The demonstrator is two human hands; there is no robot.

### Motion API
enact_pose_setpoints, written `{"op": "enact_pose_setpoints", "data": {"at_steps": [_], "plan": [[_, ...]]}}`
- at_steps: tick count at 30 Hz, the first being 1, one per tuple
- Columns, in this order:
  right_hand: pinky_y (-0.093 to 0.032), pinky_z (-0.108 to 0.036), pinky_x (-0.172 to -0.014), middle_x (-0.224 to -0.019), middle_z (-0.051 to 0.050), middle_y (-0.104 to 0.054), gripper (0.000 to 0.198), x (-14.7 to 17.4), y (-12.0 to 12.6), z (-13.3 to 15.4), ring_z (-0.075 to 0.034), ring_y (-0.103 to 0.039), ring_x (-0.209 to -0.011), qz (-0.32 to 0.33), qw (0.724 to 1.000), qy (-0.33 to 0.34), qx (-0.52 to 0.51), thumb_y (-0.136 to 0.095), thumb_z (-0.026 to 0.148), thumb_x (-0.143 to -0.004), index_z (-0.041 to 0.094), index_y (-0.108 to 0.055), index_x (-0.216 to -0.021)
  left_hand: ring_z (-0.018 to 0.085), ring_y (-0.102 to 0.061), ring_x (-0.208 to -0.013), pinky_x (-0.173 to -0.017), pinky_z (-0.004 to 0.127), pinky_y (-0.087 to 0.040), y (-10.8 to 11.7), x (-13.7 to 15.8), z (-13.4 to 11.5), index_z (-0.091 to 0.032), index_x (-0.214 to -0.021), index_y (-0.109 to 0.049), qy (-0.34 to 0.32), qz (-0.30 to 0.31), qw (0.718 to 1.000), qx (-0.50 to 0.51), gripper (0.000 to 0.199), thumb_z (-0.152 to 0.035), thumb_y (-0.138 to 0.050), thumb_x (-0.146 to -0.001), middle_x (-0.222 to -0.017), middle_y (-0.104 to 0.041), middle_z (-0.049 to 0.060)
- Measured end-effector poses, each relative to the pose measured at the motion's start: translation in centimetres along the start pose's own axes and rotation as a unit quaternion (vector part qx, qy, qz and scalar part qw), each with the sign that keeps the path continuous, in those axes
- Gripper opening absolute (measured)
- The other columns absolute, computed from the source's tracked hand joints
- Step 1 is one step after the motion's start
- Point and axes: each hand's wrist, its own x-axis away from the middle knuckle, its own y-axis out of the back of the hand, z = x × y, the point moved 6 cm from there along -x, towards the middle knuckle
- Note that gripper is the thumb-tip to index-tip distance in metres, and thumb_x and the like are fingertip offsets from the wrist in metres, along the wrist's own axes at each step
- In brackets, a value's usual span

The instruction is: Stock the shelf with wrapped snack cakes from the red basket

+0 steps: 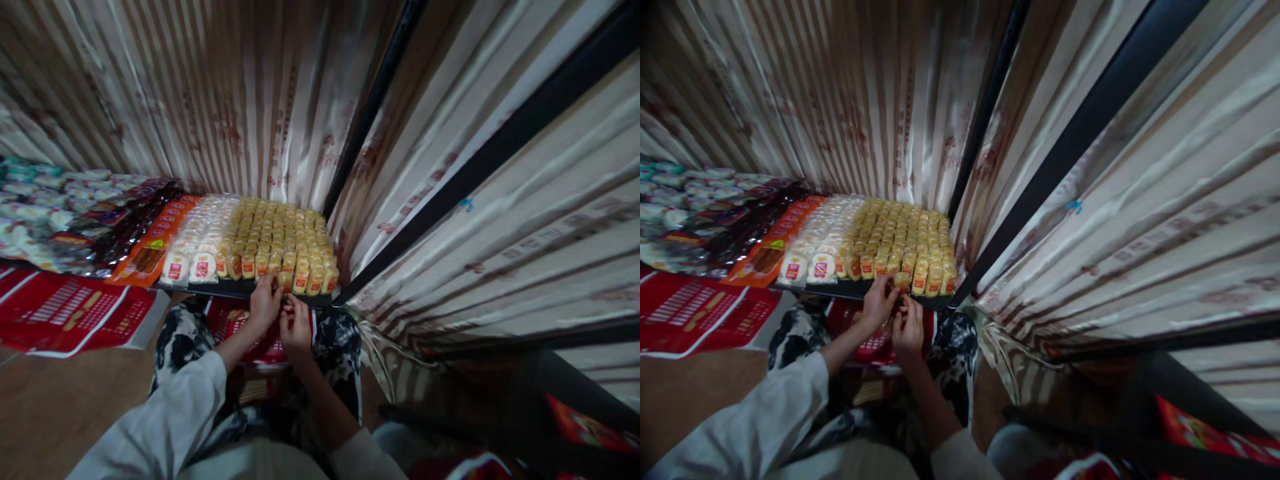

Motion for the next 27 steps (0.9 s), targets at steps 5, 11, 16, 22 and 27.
{"op": "enact_pose_setpoints", "data": {"at_steps": [5,11,16,22,27], "plan": [[-0.054,-0.03,-0.076,-0.113,-0.015,-0.054,0.043,-0.6,-0.1,-1.1,-0.017,-0.061,-0.09,0.008,1.0,0.005,-0.007,-0.04,0.021,-0.085,0.015,-0.048,-0.127,0.019,-0.057,-0.1,-0.087,0.031,-0.046,-1.2,-0.4,-0.3,-0.016,-0.116,-0.052,-0.006,0.001,0.999,-0.044,0.033,-0.019,-0.051,-0.083,-0.111,-0.059,0.009],[-0.053,-0.032,-0.082,-0.117,-0.017,-0.054,0.048,-1.4,-0.5,-1.9,-0.018,-0.061,-0.095,0.012,1.0,0.018,-0.01,-0.038,0.016,-0.083,0.012,-0.045,-0.131,0.021,-0.056,-0.105,-0.091,0.034,-0.044,-1.6,-0.7,-0.4,-0.016,-0.119,-0.051,-0.004,0.0,0.998,-0.07,0.034,-0.02,-0.05,-0.085,-0.114,-0.06,0.01],[-0.053,-0.033,-0.085,-0.122,-0.018,-0.052,0.051,-1.9,-1.2,-2.3,-0.019,-0.058,-0.102,0.016,0.999,0.035,0.013,-0.036,0.014,-0.081,0.01,-0.045,-0.132,0.019,-0.057,-0.102,-0.089,0.033,-0.045,-1.7,-1.0,-0.3,-0.017,-0.121,-0.047,-0.015,-0.005,1.0,-0.023,0.036,-0.017,-0.048,-0.084,-0.112,-0.059,0.009],[-0.05,-0.034,-0.091,-0.12,-0.017,-0.052,0.052,-2.0,-1.6,-2.8,-0.021,-0.055,-0.109,0.014,0.997,0.026,0.064,-0.035,0.014,-0.082,0.011,-0.046,-0.132,0.018,-0.056,-0.099,-0.088,0.033,-0.046,-1.6,0.1,-0.3,-0.017,-0.114,-0.051,-0.079,-0.01,0.997,0.001,0.029,-0.02,-0.04,-0.088,-0.103,-0.059,0.008],[-0.051,-0.034,-0.087,-0.119,-0.017,-0.052,0.051,-2.2,-1.9,-2.9,-0.021,-0.057,-0.105,0.025,0.996,0.012,0.081,-0.034,0.018,-0.085,0.011,-0.043,-0.135,0.017,-0.056,-0.102,-0.091,0.033,-0.046,-2.2,0.8,0.7,-0.016,-0.111,-0.055,-0.09,0.018,0.996,-0.012,0.032,-0.018,-0.032,-0.089,-0.108,-0.058,0.01]]}}
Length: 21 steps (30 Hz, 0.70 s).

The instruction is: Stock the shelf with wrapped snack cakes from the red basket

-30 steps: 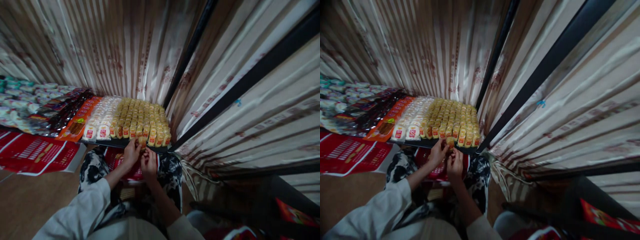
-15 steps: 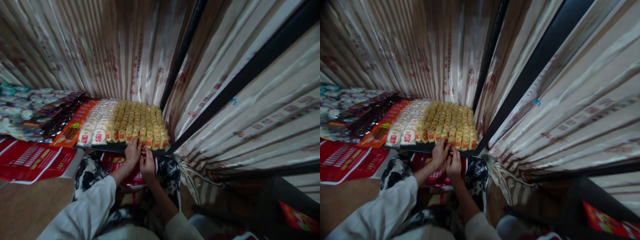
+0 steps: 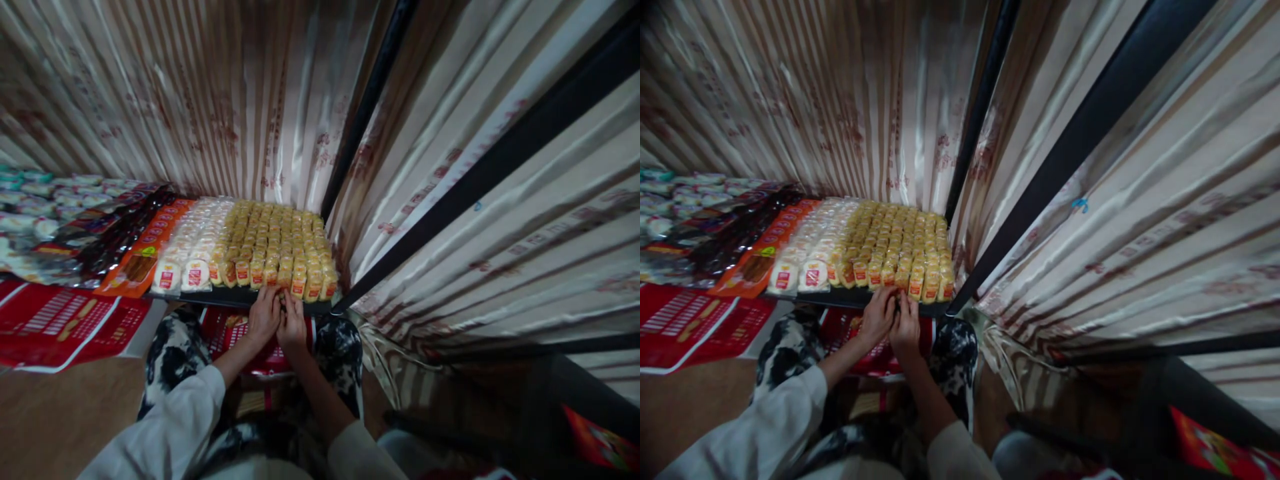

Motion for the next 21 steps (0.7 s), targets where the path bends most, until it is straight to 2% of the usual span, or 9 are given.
{"op": "enact_pose_setpoints", "data": {"at_steps": [4,8,11,15,18,21], "plan": [[-0.05,-0.034,-0.089,-0.119,-0.017,-0.051,0.053,-0.1,-0.2,0.1,-0.021,-0.055,-0.107,0.003,1.0,0.007,0.02,-0.036,0.018,-0.085,0.013,-0.038,-0.138,0.018,-0.054,-0.109,-0.097,0.033,-0.044,-0.3,-0.2,0.4,-0.014,-0.12,-0.052,-0.001,0.019,1.0,-0.021,0.037,-0.017,-0.033,-0.088,-0.116,-0.055,0.011],[-0.048,-0.038,-0.092,-0.118,-0.017,-0.052,0.059,0.0,-0.5,0.3,-0.024,-0.051,-0.112,0.014,0.998,0.02,0.062,-0.042,0.021,-0.083,0.013,-0.033,-0.141,0.017,-0.055,-0.106,-0.095,0.031,-0.045,-0.3,-0.3,0.2,-0.015,-0.123,-0.051,-0.006,0.032,0.999,-0.036,0.04,-0.016,-0.034,-0.087,-0.116,-0.054,0.011],[-0.049,-0.037,-0.091,-0.119,-0.015,-0.051,0.059,0.1,-0.6,0.2,-0.023,-0.049,-0.113,0.014,0.997,0.014,0.07,-0.04,0.019,-0.084,0.016,-0.03,-0.142,0.018,-0.055,-0.104,-0.091,0.032,-0.047,0.4,0.2,0.3,-0.017,-0.123,-0.051,0.008,-0.01,0.997,-0.073,0.04,-0.015,-0.037,-0.085,-0.114,-0.052,0.011],[-0.046,-0.038,-0.095,-0.12,-0.016,-0.05,0.059,0.0,-0.7,0.2,-0.023,-0.047,-0.115,0.012,0.998,0.014,0.063,-0.035,0.013,-0.083,0.013,-0.031,-0.142,0.023,-0.043,-0.12,-0.1,0.038,-0.041,1.3,0.9,0.8,-0.014,-0.13,-0.044,-0.006,-0.081,0.992,-0.101,0.046,-0.014,-0.04,-0.084,-0.128,-0.043,0.014],[-0.045,-0.04,-0.096,-0.12,-0.019,-0.049,0.06,-0.1,-0.9,0.3,-0.025,-0.045,-0.116,0.021,0.997,0.013,0.068,-0.036,0.013,-0.08,0.007,-0.033,-0.14,0.023,-0.036,-0.127,-0.106,0.041,-0.035,0.9,0.6,1.1,-0.014,-0.134,-0.039,-0.04,-0.063,0.992,-0.097,0.05,-0.011,-0.038,-0.084,-0.133,-0.04,0.014],[-0.045,-0.041,-0.096,-0.121,-0.019,-0.05,0.06,-0.3,-0.8,0.2,-0.026,-0.045,-0.117,0.02,0.997,0.008,0.072,-0.037,0.013,-0.08,0.007,-0.034,-0.14,0.022,-0.035,-0.128,-0.108,0.041,-0.033,0.7,0.1,1.2,-0.012,-0.134,-0.039,-0.061,-0.045,0.992,-0.099,0.051,-0.007,-0.036,-0.082,-0.135,-0.042,0.014]]}}
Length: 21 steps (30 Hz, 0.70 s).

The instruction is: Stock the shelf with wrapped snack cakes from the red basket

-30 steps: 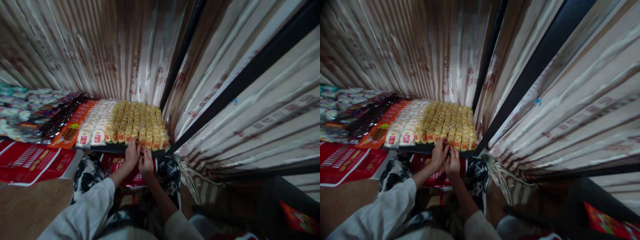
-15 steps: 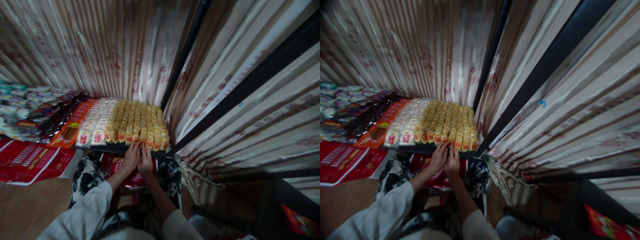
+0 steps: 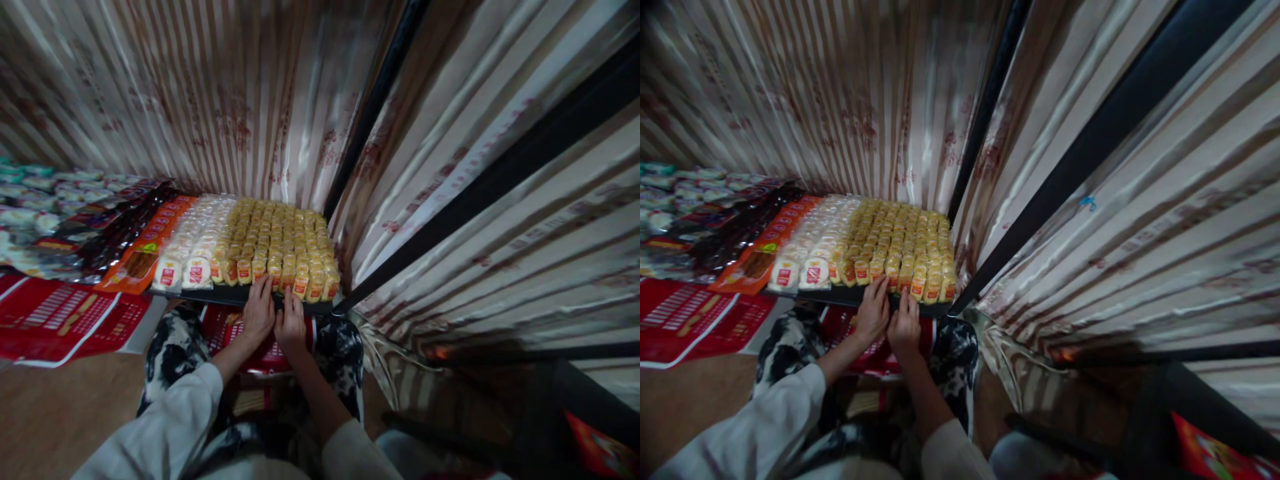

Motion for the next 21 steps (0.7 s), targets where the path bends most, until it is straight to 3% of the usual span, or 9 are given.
{"op": "enact_pose_setpoints", "data": {"at_steps": [6,12,17,21], "plan": [[-0.046,-0.04,-0.095,-0.123,-0.015,-0.051,0.062,0.0,0.05,-0.31,-0.023,-0.05,-0.113,-0.005,1.0,0.007,-0.006,-0.037,0.012,-0.08,0.014,-0.03,-0.142,0.024,-0.038,-0.125,-0.105,0.043,-0.037,-0.05,-0.15,-0.06,-0.015,-0.13,-0.044,0.0,0.001,1.0,-0.014,0.054,-0.005,-0.039,-0.077,-0.131,-0.045,0.013],[-0.046,-0.04,-0.094,-0.122,-0.016,-0.052,0.061,-0.12,-0.01,-0.37,-0.024,-0.046,-0.117,-0.002,1.0,0.009,0.008,-0.037,0.013,-0.08,0.013,-0.032,-0.141,0.024,-0.04,-0.122,-0.103,0.043,-0.039,-0.62,0.16,-0.26,-0.012,-0.128,-0.044,0.004,0.008,1.0,-0.02,0.053,-0.005,-0.041,-0.075,-0.127,-0.046,0.015],[-0.048,-0.039,-0.092,-0.118,-0.015,-0.054,0.064,-0.33,0.29,0.02,-0.024,-0.048,-0.113,0.001,1.0,0.014,0.025,-0.038,0.012,-0.079,0.013,-0.031,-0.142,0.026,-0.038,-0.124,-0.103,0.045,-0.039,-0.82,0.44,-0.38,-0.012,-0.13,-0.041,-0.028,0.01,0.999,-0.023,0.055,-0.007,-0.043,-0.075,-0.13,-0.043,0.016],[-0.049,-0.041,-0.088,-0.109,-0.017,-0.058,0.066,-0.72,0.26,0.24,-0.026,-0.051,-0.104,0.023,0.999,0.005,0.045,-0.038,0.011,-0.076,0.009,-0.031,-0.142,0.025,-0.039,-0.123,-0.105,0.044,-0.037,-0.89,0.26,-0.01,-0.01,-0.127,-0.045,-0.016,0.012,1.0,-0.024,0.049,-0.006,-0.039,-0.078,-0.128,-0.046,0.016]]}}
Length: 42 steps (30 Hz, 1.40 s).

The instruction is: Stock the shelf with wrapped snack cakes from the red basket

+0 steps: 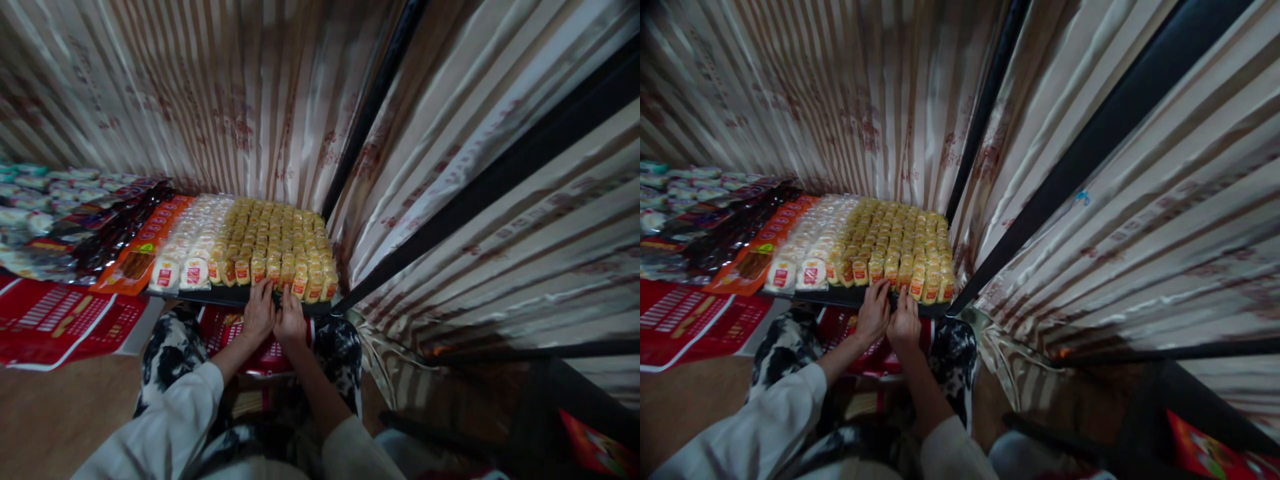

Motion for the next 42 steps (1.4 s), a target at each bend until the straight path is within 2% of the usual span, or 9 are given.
{"op": "enact_pose_setpoints", "data": {"at_steps": [3,9,14,25,30,37,42], "plan": [[-0.049,-0.04,-0.087,-0.102,-0.015,-0.059,0.07,-0.2,-0.1,0.1,-0.024,-0.053,-0.097,0.001,1.0,0.009,-0.012,-0.036,0.009,-0.074,0.009,-0.027,-0.143,0.025,-0.039,-0.123,-0.104,0.045,-0.037,0.0,-0.1,0.1,-0.01,-0.127,-0.046,0.002,-0.001,1.0,0.02,0.048,-0.007,-0.038,-0.08,-0.129,-0.046,0.016],[-0.048,-0.041,-0.088,-0.1,-0.014,-0.057,0.07,-0.2,-0.4,0.1,-0.024,-0.053,-0.095,-0.009,1.0,0.019,-0.02,-0.037,0.01,-0.075,0.009,-0.024,-0.144,0.023,-0.04,-0.123,-0.105,0.043,-0.036,-0.1,-0.2,0.4,-0.014,-0.128,-0.046,0.009,0.0,0.999,0.041,0.047,-0.01,-0.037,-0.081,-0.129,-0.046,0.012],[-0.049,-0.04,-0.086,-0.098,-0.015,-0.057,0.065,-0.3,-0.4,0.0,-0.024,-0.052,-0.093,-0.006,1.0,0.021,-0.016,-0.036,0.013,-0.079,0.008,-0.026,-0.143,0.023,-0.039,-0.124,-0.106,0.043,-0.035,-0.1,-0.3,0.4,-0.014,-0.128,-0.045,0.013,0.009,0.999,0.043,0.048,-0.01,-0.037,-0.081,-0.131,-0.046,0.013],[-0.048,-0.04,-0.089,-0.098,-0.013,-0.056,0.07,-0.1,-0.3,0.0,-0.022,-0.053,-0.091,-0.004,0.998,0.034,-0.056,-0.037,0.008,-0.075,0.009,-0.022,-0.144,0.023,-0.038,-0.125,-0.107,0.041,-0.034,0.2,0.0,0.0,-0.009,-0.129,-0.045,0.009,0.022,0.999,0.026,0.047,-0.01,-0.036,-0.083,-0.132,-0.045,0.014],[-0.049,-0.038,-0.087,-0.102,-0.015,-0.056,0.069,0.1,-0.2,-0.2,-0.021,-0.054,-0.088,-0.006,0.995,0.039,-0.096,-0.036,0.009,-0.074,0.005,-0.026,-0.142,0.023,-0.039,-0.125,-0.107,0.043,-0.035,0.4,0.3,0.0,-0.011,-0.125,-0.049,-0.006,0.024,0.999,0.031,0.048,-0.005,-0.038,-0.079,-0.131,-0.048,0.013],[-0.047,-0.039,-0.091,-0.106,-0.015,-0.057,0.06,0.3,0.4,-0.1,-0.02,-0.055,-0.087,-0.026,0.991,0.051,-0.119,-0.036,0.012,-0.078,0.009,-0.034,-0.137,0.022,-0.038,-0.125,-0.106,0.042,-0.037,0.6,0.6,0.5,-0.015,-0.119,-0.053,-0.025,0.024,0.997,0.066,0.048,-0.002,-0.038,-0.076,-0.133,-0.046,0.011],[-0.049,-0.034,-0.084,-0.11,-0.015,-0.055,0.042,1.3,0.7,0.0,-0.018,-0.057,-0.09,-0.047,0.988,0.006,-0.15,-0.035,0.017,-0.082,0.012,-0.046,-0.122,0.022,-0.043,-0.118,-0.1,0.041,-0.041,1.6,1.9,0.3,-0.013,-0.106,-0.06,-0.025,0.006,0.997,0.067,0.036,-0.004,-0.041,-0.077,-0.126,-0.05,0.013]]}}
